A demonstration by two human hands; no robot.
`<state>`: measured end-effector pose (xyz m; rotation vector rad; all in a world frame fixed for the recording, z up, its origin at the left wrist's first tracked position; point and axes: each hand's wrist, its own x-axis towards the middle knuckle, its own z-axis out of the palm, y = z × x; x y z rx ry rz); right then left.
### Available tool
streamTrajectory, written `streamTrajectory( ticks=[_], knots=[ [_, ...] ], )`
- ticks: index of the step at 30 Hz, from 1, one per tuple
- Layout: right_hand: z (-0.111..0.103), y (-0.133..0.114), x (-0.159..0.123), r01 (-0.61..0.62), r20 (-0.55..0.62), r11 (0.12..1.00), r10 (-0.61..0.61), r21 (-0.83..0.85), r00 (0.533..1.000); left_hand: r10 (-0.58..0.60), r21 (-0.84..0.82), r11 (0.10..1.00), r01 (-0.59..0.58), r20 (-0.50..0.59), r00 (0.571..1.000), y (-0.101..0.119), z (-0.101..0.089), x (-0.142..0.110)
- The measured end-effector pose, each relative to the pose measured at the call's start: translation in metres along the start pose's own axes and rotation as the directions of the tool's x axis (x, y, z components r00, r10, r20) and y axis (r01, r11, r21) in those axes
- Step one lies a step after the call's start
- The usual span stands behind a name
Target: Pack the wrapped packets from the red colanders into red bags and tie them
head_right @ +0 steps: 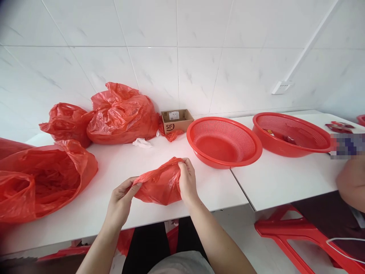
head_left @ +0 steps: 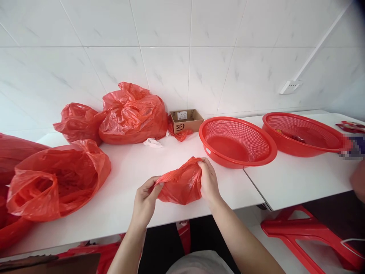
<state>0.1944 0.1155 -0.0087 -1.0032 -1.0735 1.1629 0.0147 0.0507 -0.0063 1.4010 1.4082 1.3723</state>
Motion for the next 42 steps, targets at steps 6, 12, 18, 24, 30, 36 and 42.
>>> streamTrajectory(
  ticks=[6,12,18,24,30,36,42],
  knots=[
    [0.011,-0.003,-0.002,0.013,0.122,1.0,-0.01,-0.021,0.993,0.05,-0.046,0.998,-0.05,-0.006,0.999,0.015,0.015,0.004],
    [0.003,-0.008,0.011,0.017,-0.004,1.0,-0.017,0.023,1.0,0.014,-0.287,0.957,-0.032,-0.065,0.998,0.023,0.009,0.01],
    [0.006,-0.024,0.004,0.109,0.06,0.994,-0.109,-0.011,0.992,-0.047,-0.42,0.905,0.075,0.077,0.996,0.03,0.011,0.011],
    [-0.005,-0.045,0.011,0.243,-0.01,0.958,-0.248,-0.152,0.969,-0.075,-0.304,0.949,0.088,0.055,0.996,0.036,0.001,0.016],
    [-0.015,-0.086,0.011,0.411,0.154,0.889,-0.386,-0.202,0.91,-0.098,-0.696,0.712,0.088,0.026,0.995,0.052,-0.006,0.027],
    [-0.003,-0.141,0.012,0.609,0.658,0.758,-0.339,-0.233,0.673,-0.199,-0.604,0.721,0.34,0.289,0.936,0.08,-0.001,0.032],
    [0.029,-0.146,0.031,0.684,0.78,0.669,-0.248,-0.29,0.574,-0.172,-0.073,0.968,0.241,0.508,0.844,0.102,-0.004,0.031]
  ],
)
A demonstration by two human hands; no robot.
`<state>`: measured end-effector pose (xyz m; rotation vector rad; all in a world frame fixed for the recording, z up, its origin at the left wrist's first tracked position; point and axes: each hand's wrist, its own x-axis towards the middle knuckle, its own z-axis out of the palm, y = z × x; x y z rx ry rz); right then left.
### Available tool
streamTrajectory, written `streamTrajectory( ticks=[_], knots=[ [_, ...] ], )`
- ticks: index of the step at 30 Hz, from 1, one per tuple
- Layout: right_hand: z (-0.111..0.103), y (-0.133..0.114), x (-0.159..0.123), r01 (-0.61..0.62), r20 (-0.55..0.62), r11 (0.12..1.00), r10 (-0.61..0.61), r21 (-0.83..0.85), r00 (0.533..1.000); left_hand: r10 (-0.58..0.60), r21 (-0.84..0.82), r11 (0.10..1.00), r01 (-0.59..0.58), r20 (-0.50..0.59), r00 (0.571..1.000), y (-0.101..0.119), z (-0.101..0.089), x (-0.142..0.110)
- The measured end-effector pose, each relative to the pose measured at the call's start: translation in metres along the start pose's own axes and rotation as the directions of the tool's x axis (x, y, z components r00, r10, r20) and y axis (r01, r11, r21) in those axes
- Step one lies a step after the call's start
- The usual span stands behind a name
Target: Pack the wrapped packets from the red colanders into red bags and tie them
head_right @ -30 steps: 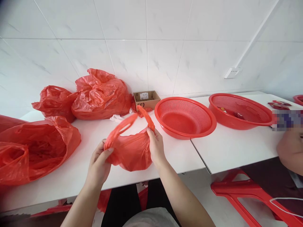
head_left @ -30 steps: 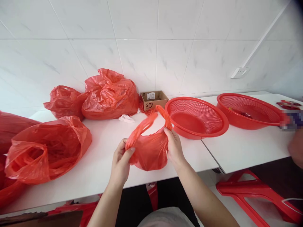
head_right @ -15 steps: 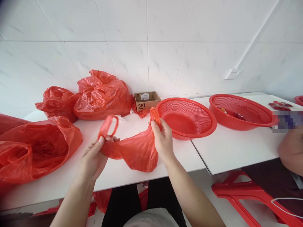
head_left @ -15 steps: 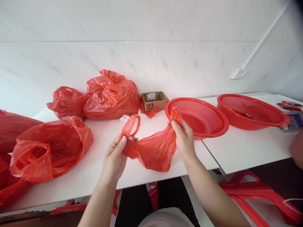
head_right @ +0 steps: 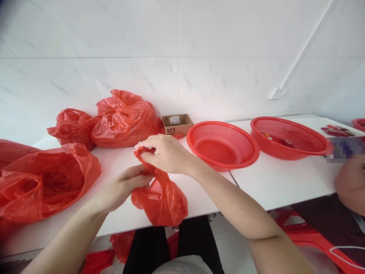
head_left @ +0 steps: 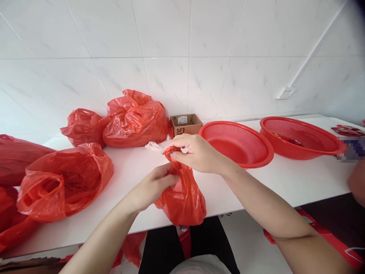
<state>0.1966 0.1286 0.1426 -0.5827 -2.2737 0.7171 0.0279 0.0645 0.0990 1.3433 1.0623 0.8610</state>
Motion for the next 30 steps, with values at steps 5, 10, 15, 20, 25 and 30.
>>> streamTrajectory(
  ticks=[5,10,15,20,25,30],
  knots=[
    [0.011,-0.001,0.007,-0.012,0.151,1.0,0.012,0.002,0.989,0.082,0.163,0.982,-0.095,0.087,0.993,0.002,0.005,0.008],
    [0.005,0.016,-0.008,-0.137,0.18,0.983,0.113,0.124,0.977,0.042,0.015,0.999,-0.041,-0.116,0.992,-0.015,-0.006,0.02],
    [0.002,0.023,-0.03,-0.198,-0.06,0.969,0.209,0.15,0.976,0.079,-0.086,0.992,-0.09,-0.129,0.989,-0.018,-0.02,0.022],
    [0.012,0.011,-0.039,-0.074,-0.052,0.929,0.099,0.363,0.994,0.145,0.08,0.986,-0.145,0.008,0.989,-0.006,-0.024,0.017],
    [0.039,0.039,-0.034,-0.116,-0.091,0.88,0.177,0.46,0.98,0.208,0.313,0.921,-0.23,0.105,0.973,-0.006,-0.022,0.014],
    [0.066,0.06,-0.036,-0.253,-0.072,0.803,0.343,0.539,0.937,0.497,0.667,0.684,-0.297,-0.127,0.859,-0.028,-0.017,0.019]
  ],
)
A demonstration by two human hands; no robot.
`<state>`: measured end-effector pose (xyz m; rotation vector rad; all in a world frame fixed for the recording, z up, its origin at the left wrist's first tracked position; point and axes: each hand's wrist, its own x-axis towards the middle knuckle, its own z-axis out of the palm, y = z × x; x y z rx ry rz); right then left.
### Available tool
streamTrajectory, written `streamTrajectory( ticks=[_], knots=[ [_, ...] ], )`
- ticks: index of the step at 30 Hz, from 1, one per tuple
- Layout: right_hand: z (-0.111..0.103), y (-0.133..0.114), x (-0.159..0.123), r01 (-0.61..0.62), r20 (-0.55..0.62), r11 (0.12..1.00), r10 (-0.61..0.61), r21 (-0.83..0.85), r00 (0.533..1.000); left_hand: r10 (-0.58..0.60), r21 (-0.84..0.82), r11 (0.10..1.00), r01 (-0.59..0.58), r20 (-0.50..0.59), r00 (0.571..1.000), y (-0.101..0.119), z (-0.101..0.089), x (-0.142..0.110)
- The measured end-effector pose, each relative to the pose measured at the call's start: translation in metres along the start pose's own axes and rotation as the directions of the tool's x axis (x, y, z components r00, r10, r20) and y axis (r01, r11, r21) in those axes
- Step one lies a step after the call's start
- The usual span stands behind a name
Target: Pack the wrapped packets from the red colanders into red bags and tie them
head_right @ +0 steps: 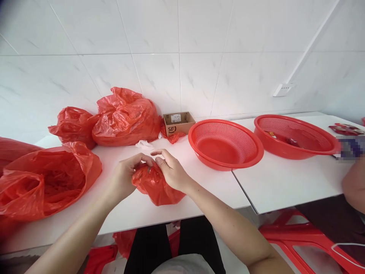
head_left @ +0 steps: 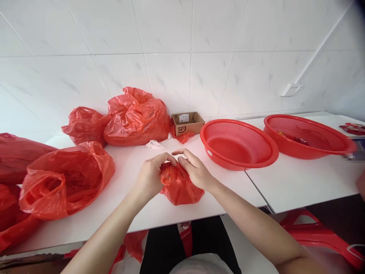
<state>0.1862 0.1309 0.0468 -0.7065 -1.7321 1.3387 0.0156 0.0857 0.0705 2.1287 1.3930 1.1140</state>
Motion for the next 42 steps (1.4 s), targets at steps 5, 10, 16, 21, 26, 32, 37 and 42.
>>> streamTrajectory(
  ticks=[5,10,16,21,26,32,37,42],
  knots=[
    [-0.002,0.002,-0.001,-0.125,0.21,0.93,0.053,0.346,0.976,0.346,0.281,0.919,-0.276,-0.24,0.907,-0.008,0.017,-0.011],
    [-0.013,0.001,-0.004,-0.174,0.3,0.954,0.096,0.245,0.949,0.308,0.204,0.941,-0.268,-0.194,0.932,-0.008,0.017,-0.019],
    [-0.012,-0.007,-0.01,0.2,-0.048,0.87,-0.248,-0.45,0.968,0.194,0.178,0.969,-0.174,-0.1,0.976,-0.017,0.015,-0.031],
    [-0.022,0.004,0.01,0.074,-0.118,0.71,-0.217,-0.7,0.969,0.171,0.226,0.962,-0.153,-0.062,0.983,-0.022,0.014,-0.041],
    [-0.043,0.044,0.035,-0.184,-0.252,0.679,-0.001,-0.711,0.968,-0.062,0.169,0.984,0.052,0.055,0.997,-0.026,-0.004,-0.061],
    [-0.027,0.038,0.031,-0.13,-0.15,0.809,0.051,-0.574,0.987,-0.267,-0.444,0.846,0.296,0.127,0.955,-0.014,-0.006,-0.058],
    [-0.008,-0.013,0.027,-0.004,-0.004,0.969,0.003,-0.245,1.0,-0.499,-0.76,0.486,0.432,0.164,0.851,-0.013,0.019,-0.029],
    [0.007,-0.024,0.028,0.058,0.05,0.982,-0.05,-0.18,0.997,-0.372,-0.664,0.542,0.515,0.36,0.856,-0.008,0.031,-0.026]
  ],
)
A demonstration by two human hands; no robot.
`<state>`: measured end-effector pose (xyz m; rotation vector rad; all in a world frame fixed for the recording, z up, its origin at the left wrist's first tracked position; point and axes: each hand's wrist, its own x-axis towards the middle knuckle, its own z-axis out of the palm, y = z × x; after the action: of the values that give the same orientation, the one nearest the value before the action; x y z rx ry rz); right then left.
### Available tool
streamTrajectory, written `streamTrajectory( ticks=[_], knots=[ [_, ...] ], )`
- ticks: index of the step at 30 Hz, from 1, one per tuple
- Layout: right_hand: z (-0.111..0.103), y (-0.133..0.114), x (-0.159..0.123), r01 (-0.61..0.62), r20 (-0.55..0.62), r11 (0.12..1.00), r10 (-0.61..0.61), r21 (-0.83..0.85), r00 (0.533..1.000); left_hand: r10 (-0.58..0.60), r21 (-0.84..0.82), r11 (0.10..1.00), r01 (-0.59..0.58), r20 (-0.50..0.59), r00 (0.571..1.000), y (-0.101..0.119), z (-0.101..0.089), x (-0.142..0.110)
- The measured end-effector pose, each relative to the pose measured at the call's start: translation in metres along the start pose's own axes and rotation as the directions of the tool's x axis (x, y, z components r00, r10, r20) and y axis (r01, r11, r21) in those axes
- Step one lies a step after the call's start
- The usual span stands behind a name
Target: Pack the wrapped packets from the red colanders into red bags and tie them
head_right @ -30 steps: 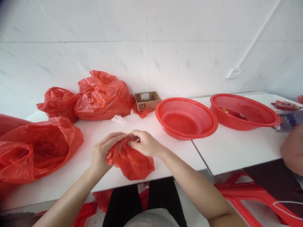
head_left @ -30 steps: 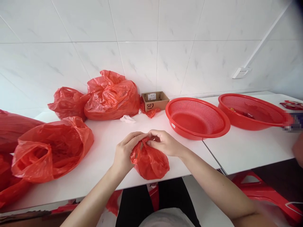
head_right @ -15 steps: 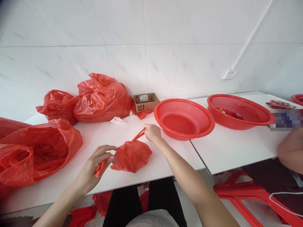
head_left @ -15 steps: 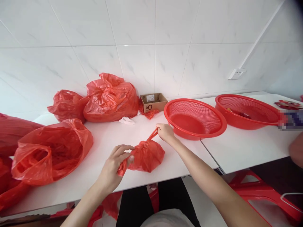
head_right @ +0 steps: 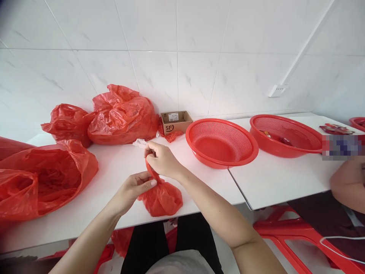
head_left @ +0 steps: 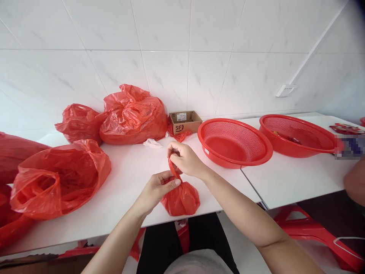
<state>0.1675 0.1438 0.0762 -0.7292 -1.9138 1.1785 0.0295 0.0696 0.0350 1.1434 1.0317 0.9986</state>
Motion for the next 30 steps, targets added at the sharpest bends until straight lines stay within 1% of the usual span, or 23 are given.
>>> streamTrajectory(
  ticks=[1,2,4,6,8,9,10,11,13,15,16,18,19,20,21,22,24,25,26,27,29,30],
  knots=[
    [0.003,0.003,0.0,0.0,-0.004,1.0,0.0,-0.005,1.0,-0.004,0.029,1.0,0.004,0.006,1.0,-0.001,0.001,-0.001],
    [0.006,0.006,0.001,0.002,-0.022,1.0,-0.002,-0.003,1.0,-0.001,0.05,0.999,0.002,-0.013,1.0,-0.002,0.0,-0.001],
    [0.01,0.014,0.0,0.018,-0.061,1.0,-0.019,-0.022,0.998,0.028,0.066,0.998,-0.022,-0.095,0.995,-0.005,-0.004,0.0],
    [0.012,0.02,-0.002,0.014,-0.041,0.991,-0.02,-0.134,0.999,0.069,0.07,0.996,-0.059,-0.161,0.985,-0.007,-0.01,0.001],
    [0.009,0.023,-0.006,-0.026,0.009,0.959,0.029,-0.284,1.0,0.108,0.076,0.993,-0.094,-0.212,0.971,-0.008,-0.016,0.003],
    [0.007,0.022,-0.009,-0.051,0.002,0.942,0.055,-0.331,0.998,0.123,0.081,0.991,-0.107,-0.231,0.965,-0.008,-0.019,0.004],
    [0.005,0.02,-0.012,-0.072,-0.032,0.934,0.065,-0.349,0.997,0.135,0.086,0.989,-0.117,-0.244,0.96,-0.008,-0.02,0.005],
    [0.004,0.017,-0.015,-0.081,-0.081,0.937,0.057,-0.341,0.995,0.143,0.09,0.988,-0.124,-0.255,0.956,-0.007,-0.021,0.006],
    [0.004,0.011,-0.022,-0.063,-0.166,0.961,0.018,-0.27,0.986,0.16,0.095,0.986,-0.139,-0.267,0.95,-0.006,-0.023,0.006],
    [0.01,0.011,-0.031,-0.053,-0.193,0.989,0.025,-0.141,0.981,0.179,0.102,0.982,-0.157,-0.272,0.945,-0.004,-0.024,0.006],
    [0.014,0.014,-0.036,-0.066,-0.189,0.996,0.055,-0.055,0.981,0.195,0.111,0.979,-0.17,-0.272,0.942,-0.003,-0.025,0.005],
    [0.023,0.025,-0.044,-0.122,-0.158,0.985,0.14,0.119,0.977,0.232,0.145,0.969,-0.2,-0.263,0.936,0.0,-0.027,0.004],
    [0.027,0.032,-0.048,-0.149,-0.14,0.973,0.175,0.176,0.975,0.25,0.169,0.963,-0.212,-0.254,0.935,0.001,-0.028,0.003],
    [0.03,0.038,-0.051,-0.165,-0.138,0.967,0.194,0.196,0.971,0.266,0.193,0.956,-0.222,-0.244,0.933,0.002,-0.029,0.003],
    [0.031,0.044,-0.054,-0.167,-0.164,0.97,0.196,0.174,0.967,0.282,0.218,0.948,-0.232,-0.235,0.93,0.003,-0.03,0.003],
    [0.031,0.048,-0.056,-0.155,-0.21,0.981,0.176,0.116,0.962,0.296,0.241,0.94,-0.241,-0.227,0.928,0.003,-0.031,0.003],
    [0.028,0.05,-0.057,-0.091,-0.31,0.995,0.073,-0.044,0.948,0.318,0.275,0.927,-0.257,-0.205,0.926,0.003,-0.032,0.004],
    [0.025,0.049,-0.057,-0.051,-0.327,0.993,0.013,-0.106,0.945,0.322,0.279,0.923,-0.264,-0.186,0.928,0.003,-0.032,0.004],
    [0.022,0.047,-0.057,-0.01,-0.313,0.991,-0.033,-0.134,0.949,0.32,0.273,0.923,-0.27,-0.159,0.934,0.003,-0.031,0.004],
    [0.02,0.045,-0.057,0.027,-0.277,0.992,-0.061,-0.126,0.959,0.313,0.261,0.926,-0.272,-0.128,0.941,0.004,-0.029,0.004],
    [0.02,0.042,-0.058,0.063,-0.21,0.997,-0.073,-0.051,0.975,0.297,0.224,0.935,-0.276,-0.067,0.952,0.006,-0.025,0.004],
    [0.021,0.041,-0.059,0.064,-0.198,0.998,-0.066,-0.014,0.978,0.299,0.216,0.935,-0.283,-0.047,0.953,0.006,-0.022,0.003]
  ],
)
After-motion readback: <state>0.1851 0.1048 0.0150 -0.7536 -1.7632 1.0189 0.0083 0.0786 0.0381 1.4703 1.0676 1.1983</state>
